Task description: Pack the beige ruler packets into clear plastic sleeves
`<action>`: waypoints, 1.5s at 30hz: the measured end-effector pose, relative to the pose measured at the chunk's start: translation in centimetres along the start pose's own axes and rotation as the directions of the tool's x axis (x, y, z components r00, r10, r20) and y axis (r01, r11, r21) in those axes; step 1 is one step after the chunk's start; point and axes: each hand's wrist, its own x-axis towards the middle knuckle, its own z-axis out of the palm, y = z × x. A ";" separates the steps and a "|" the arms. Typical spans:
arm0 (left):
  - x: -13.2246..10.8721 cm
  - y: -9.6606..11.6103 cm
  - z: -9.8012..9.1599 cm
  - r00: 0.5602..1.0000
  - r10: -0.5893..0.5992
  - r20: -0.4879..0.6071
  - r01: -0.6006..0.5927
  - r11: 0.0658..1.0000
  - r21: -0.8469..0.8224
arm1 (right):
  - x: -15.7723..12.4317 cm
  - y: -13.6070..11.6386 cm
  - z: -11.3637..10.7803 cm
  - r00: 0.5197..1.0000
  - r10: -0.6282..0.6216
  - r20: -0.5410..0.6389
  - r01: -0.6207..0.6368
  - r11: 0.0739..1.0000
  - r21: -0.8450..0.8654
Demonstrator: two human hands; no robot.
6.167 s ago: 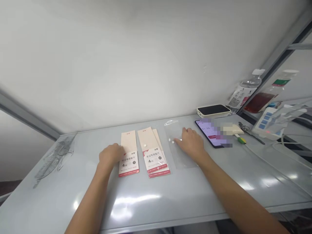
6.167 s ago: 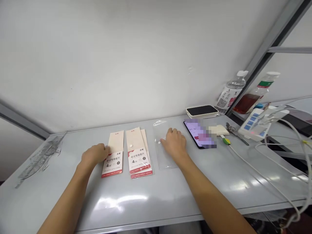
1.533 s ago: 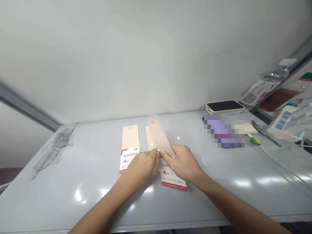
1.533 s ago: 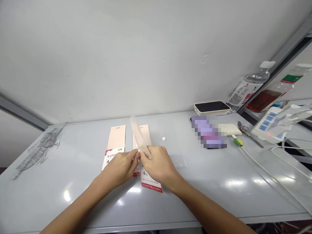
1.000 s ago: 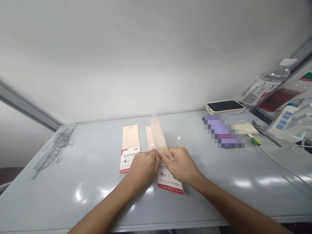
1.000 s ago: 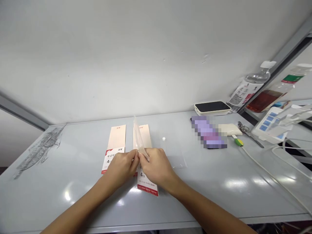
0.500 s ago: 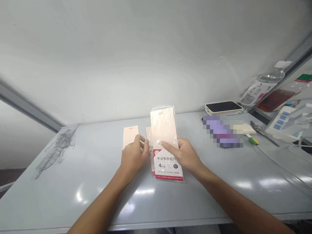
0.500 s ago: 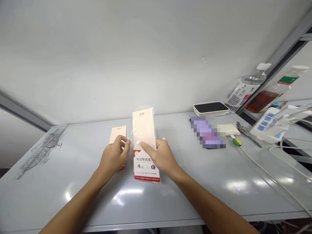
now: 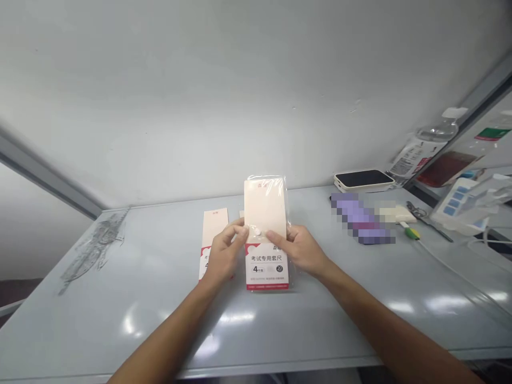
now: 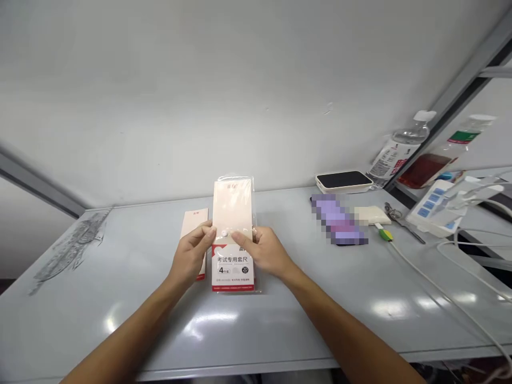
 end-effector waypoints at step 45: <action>0.2 -2.5 1.5 0.979 -0.170 0.112 -0.020 0.465 0.885 | 0.0 2.2 0.4 0.962 -0.271 0.013 0.178 0.595 -0.784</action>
